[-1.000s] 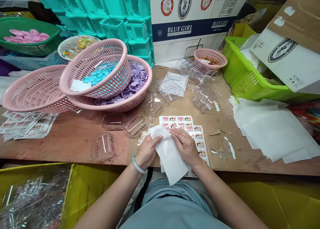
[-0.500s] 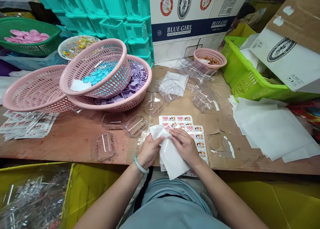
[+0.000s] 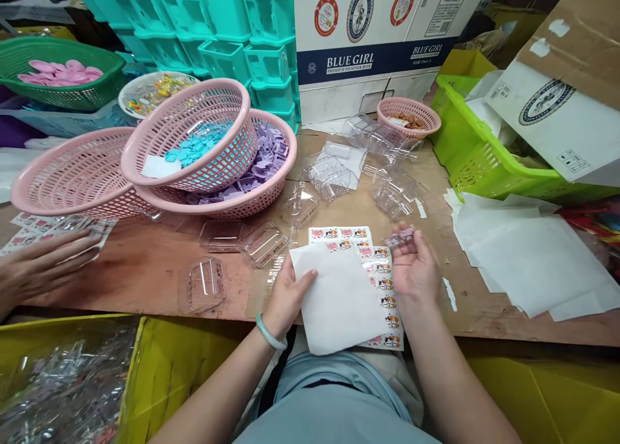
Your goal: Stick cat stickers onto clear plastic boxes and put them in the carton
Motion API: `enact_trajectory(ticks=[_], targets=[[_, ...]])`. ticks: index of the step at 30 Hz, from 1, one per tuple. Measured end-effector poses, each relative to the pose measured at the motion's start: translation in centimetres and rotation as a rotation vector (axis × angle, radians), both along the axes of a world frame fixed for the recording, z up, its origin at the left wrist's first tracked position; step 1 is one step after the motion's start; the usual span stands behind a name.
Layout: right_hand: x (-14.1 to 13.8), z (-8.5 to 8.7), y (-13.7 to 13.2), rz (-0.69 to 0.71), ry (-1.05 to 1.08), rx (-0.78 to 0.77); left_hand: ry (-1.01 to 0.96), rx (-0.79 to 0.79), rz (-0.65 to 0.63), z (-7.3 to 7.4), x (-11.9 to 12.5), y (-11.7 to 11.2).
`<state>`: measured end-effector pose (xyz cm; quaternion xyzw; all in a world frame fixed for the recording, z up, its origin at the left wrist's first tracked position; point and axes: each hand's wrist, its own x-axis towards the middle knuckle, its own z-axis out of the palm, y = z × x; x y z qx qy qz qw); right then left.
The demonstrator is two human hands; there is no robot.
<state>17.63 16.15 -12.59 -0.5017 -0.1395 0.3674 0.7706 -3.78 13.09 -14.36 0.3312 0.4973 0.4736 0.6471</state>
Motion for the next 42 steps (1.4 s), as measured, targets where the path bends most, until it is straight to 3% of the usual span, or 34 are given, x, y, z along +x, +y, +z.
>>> enact_trajectory(ticks=[3, 4, 5, 7, 8, 10, 12, 14, 17, 19, 21, 22, 26, 27, 29, 32, 36, 42], targets=[[-0.7, 1.8, -1.1, -0.126, -0.547, 0.090, 0.334, 0.300, 0.293, 1.9, -0.6, -1.3], [-1.2, 2.0, -1.7, -0.104, -0.790, 0.119, 0.411, 0.375, 0.300, 2.6, -0.6, -1.6], [-1.9, 2.1, -2.2, -0.036, -1.030, 0.155, 0.433, 0.411, 0.227, 3.2, -0.4, -1.8], [-3.3, 1.6, -3.1, 0.184, -1.420, 0.240, 0.286, 0.361, -0.024, 4.1, 0.4, -1.7], [-3.9, 1.3, -3.4, 0.291, -1.544, 0.280, 0.149, 0.297, -0.123, 4.3, 0.8, -1.5], [-4.9, 0.5, -3.8, 0.428, -1.654, 0.316, -0.117, 0.162, -0.199, 4.1, 1.7, -0.8], [-5.3, -0.1, -4.1, 0.525, -1.637, 0.293, -0.249, 0.062, -0.170, 3.4, 2.3, -0.1], [-5.2, -0.5, -4.2, 0.557, -1.482, 0.194, -0.242, 0.004, -0.120, 2.7, 2.4, 0.4], [-4.6, -0.7, -4.2, 0.458, -0.933, -0.009, -0.175, -0.006, -0.088, 2.3, 2.4, 0.8], [-4.1, -0.8, -3.7, 0.521, -0.528, -0.126, -0.129, 0.034, -0.161, 2.3, 2.5, 1.1], [-3.1, -0.6, -2.8, 0.617, -0.289, -0.194, -0.035, 0.131, -0.259, 2.4, 2.9, 1.8], [-2.5, -0.4, -2.3, 0.594, -0.240, -0.203, 0.049, 0.205, -0.278, 2.4, 3.1, 2.4], [0.7, 1.0, -0.4, 0.166, -0.203, -0.106, 0.580, 0.626, -0.101, 2.3, 3.9, 7.4], [1.4, 1.4, -0.2, 0.115, -0.199, -0.085, 0.736, 0.715, -0.048, 2.3, 4.1, 9.2], [2.2, 1.6, -0.1, 0.126, -0.212, -0.065, 1.042, 0.808, -0.002, 2.3, 4.7, 12.7], [2.0, 1.0, -0.6, 0.260, -0.256, -0.076, 1.367, 0.851, -0.049, 2.2, 5.8, 16.7], [0.2, -0.8, -0.7, 0.304, -0.402, -0.078, 1.423, 0.967, 0.009, 2.3, 6.4, 18.8], [-2.0, -2.8, 0.1, 0.349, -0.515, -0.017, 1.365, 0.966, 0.197, 2.7, 4.8, 18.3]])
